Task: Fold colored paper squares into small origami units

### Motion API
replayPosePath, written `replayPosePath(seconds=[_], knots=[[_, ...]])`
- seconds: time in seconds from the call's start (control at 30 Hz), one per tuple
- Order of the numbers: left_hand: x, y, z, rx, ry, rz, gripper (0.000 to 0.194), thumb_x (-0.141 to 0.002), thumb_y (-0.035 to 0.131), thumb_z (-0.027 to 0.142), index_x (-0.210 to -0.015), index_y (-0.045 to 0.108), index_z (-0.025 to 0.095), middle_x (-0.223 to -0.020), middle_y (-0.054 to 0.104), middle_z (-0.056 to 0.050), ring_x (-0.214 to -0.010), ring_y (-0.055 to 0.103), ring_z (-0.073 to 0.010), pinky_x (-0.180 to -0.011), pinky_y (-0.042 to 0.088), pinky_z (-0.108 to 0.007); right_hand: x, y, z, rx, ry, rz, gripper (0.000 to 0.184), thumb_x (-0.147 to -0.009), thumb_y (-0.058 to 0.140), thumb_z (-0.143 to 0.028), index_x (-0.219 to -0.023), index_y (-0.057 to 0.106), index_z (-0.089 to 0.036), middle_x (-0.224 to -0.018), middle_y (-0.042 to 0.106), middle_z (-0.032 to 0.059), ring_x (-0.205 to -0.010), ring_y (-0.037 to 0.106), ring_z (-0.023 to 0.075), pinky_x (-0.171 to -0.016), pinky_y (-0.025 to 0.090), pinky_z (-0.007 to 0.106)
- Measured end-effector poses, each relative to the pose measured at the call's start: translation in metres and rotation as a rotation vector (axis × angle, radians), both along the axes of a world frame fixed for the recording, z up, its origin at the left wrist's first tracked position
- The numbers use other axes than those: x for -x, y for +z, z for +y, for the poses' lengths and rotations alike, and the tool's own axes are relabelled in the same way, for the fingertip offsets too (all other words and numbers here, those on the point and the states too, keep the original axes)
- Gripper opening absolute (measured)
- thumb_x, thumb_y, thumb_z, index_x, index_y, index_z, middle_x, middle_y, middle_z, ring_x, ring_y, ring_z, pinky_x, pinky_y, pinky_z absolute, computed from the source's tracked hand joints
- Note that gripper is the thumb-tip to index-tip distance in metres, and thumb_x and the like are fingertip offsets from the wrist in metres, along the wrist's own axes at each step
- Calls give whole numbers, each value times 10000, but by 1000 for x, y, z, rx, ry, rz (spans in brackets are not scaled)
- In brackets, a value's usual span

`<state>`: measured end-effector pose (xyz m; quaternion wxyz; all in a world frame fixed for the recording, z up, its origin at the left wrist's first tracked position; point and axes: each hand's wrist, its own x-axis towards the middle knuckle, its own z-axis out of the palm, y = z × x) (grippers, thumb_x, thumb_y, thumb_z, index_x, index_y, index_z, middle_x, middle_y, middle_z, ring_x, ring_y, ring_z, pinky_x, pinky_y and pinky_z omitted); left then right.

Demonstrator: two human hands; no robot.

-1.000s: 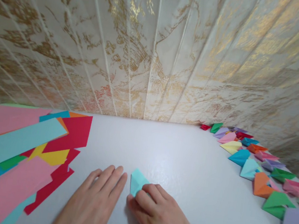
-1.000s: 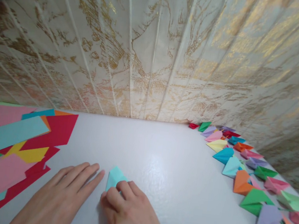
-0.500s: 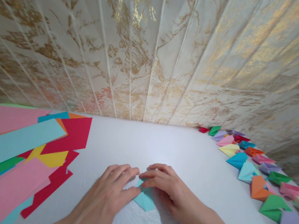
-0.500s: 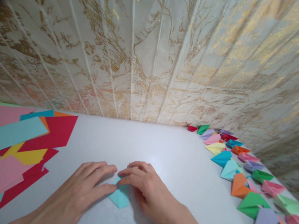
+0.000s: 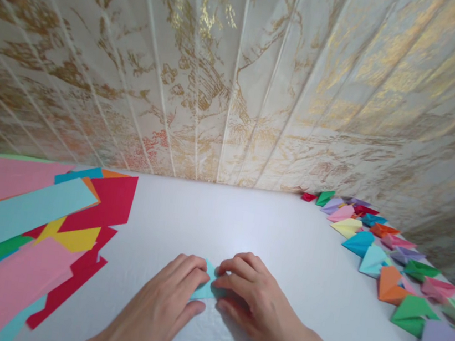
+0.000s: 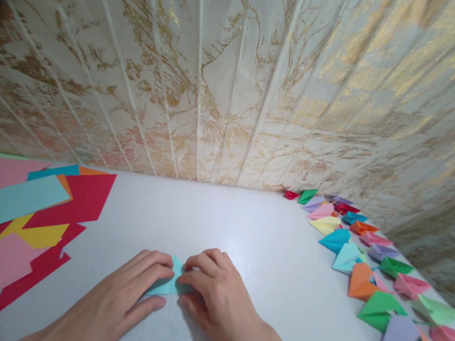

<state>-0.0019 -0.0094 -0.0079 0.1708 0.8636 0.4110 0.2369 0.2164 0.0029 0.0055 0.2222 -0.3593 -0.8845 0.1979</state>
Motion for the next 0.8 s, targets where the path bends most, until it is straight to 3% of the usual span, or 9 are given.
replayPosePath(seconds=[0.2,0.4,0.63,0.8], knots=[[4,1,6,17,-37,-58,363,-852,615,-46,-1107,631,211,-1087,652,-29,-1008,621,-204,-881,542,-325,5,-4,-1,21,-35,58,284,-872,700,-130,-1139,668,-222,-1074,679,58,-994,546,227,-896,484,389],[6,-4,4,39,-34,-148,330,-887,576,-28,-1081,641,231,-1097,644,-10,-1025,610,-179,-900,518,-284,8,-6,1,-18,-73,35,216,-869,708,-131,-1068,711,-217,-1037,702,50,-963,550,232,-858,478,392],[3,-5,7,-94,-47,-100,255,-953,478,16,-999,651,198,-1011,659,-26,-903,612,-194,-819,526,-324,14,-4,-2,-45,-107,9,144,-846,759,-225,-982,719,-201,-977,708,47,-929,558,243,-827,465,400],[4,1,6,-113,21,-37,163,-949,508,50,-898,610,168,-984,608,-61,-890,574,-235,-769,501,-396,20,-7,-2,-31,-175,25,149,-853,699,-70,-896,712,-212,-946,706,27,-901,557,220,-799,454,371]])
